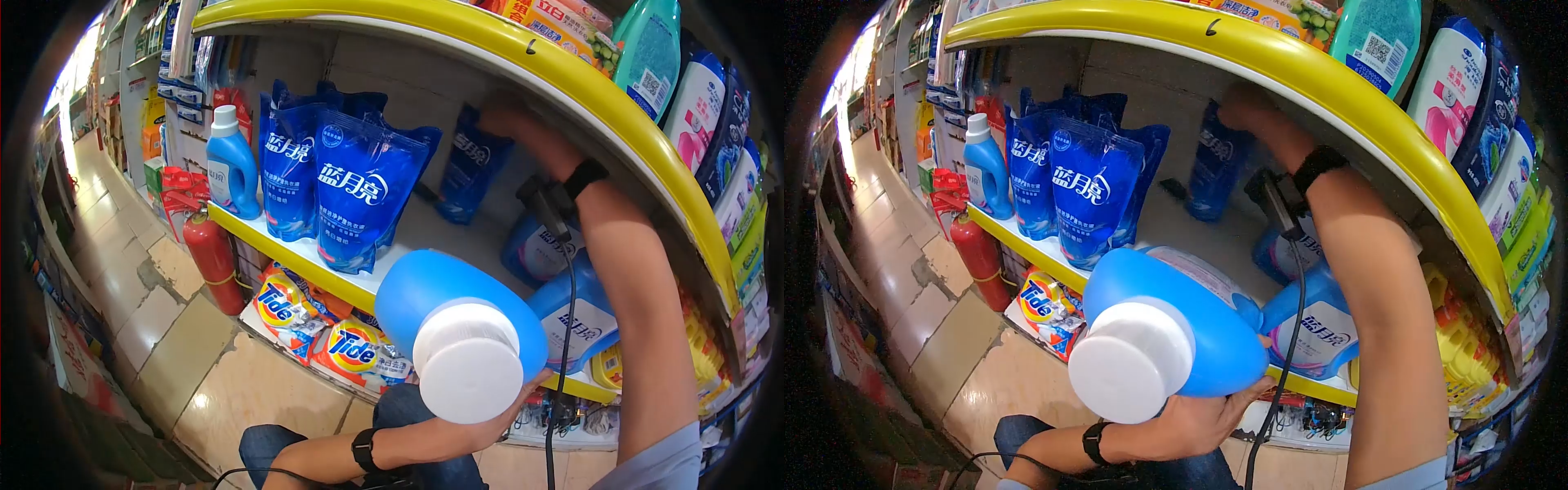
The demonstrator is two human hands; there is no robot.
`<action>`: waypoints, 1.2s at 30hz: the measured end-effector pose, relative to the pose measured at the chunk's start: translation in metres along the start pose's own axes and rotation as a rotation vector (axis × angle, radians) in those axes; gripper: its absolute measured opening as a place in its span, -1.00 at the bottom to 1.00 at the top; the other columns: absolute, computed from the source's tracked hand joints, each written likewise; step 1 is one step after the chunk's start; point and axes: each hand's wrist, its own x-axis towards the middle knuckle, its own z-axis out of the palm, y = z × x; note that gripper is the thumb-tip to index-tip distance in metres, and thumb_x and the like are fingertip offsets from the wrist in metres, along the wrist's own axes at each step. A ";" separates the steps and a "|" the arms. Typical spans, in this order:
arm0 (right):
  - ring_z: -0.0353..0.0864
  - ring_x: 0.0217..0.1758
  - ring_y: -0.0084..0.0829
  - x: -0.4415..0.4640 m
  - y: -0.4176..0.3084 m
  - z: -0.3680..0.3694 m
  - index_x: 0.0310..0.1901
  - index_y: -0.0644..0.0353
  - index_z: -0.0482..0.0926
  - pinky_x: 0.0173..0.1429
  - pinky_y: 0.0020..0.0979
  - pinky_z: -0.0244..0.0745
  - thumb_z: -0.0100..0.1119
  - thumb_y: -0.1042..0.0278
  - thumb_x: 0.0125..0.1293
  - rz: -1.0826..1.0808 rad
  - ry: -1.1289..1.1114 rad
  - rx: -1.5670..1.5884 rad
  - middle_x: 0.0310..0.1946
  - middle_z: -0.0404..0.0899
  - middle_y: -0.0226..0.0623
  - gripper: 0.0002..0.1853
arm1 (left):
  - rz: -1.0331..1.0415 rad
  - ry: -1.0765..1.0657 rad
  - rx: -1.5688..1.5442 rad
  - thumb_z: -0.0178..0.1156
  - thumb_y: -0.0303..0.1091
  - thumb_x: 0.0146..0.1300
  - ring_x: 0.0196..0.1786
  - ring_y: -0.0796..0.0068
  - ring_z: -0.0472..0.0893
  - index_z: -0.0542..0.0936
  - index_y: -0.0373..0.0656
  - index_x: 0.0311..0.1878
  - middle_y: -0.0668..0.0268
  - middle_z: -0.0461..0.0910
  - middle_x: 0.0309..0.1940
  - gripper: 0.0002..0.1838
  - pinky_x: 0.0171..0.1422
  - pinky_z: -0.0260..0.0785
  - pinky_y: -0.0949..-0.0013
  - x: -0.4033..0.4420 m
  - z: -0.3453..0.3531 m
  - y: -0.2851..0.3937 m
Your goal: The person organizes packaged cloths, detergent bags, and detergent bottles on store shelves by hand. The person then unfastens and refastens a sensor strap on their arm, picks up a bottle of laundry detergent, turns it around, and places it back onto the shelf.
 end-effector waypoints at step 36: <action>0.52 0.19 -0.37 -0.305 -0.067 -0.113 0.30 0.34 0.41 0.30 -0.30 0.40 0.22 0.09 0.42 0.247 0.226 1.271 0.15 0.55 -0.14 -0.42 | 0.328 0.168 0.370 0.19 -0.32 0.30 -0.51 -0.05 0.64 0.66 -0.24 -0.40 0.03 0.63 -0.57 -0.78 -0.39 0.50 0.01 0.046 -0.012 -0.003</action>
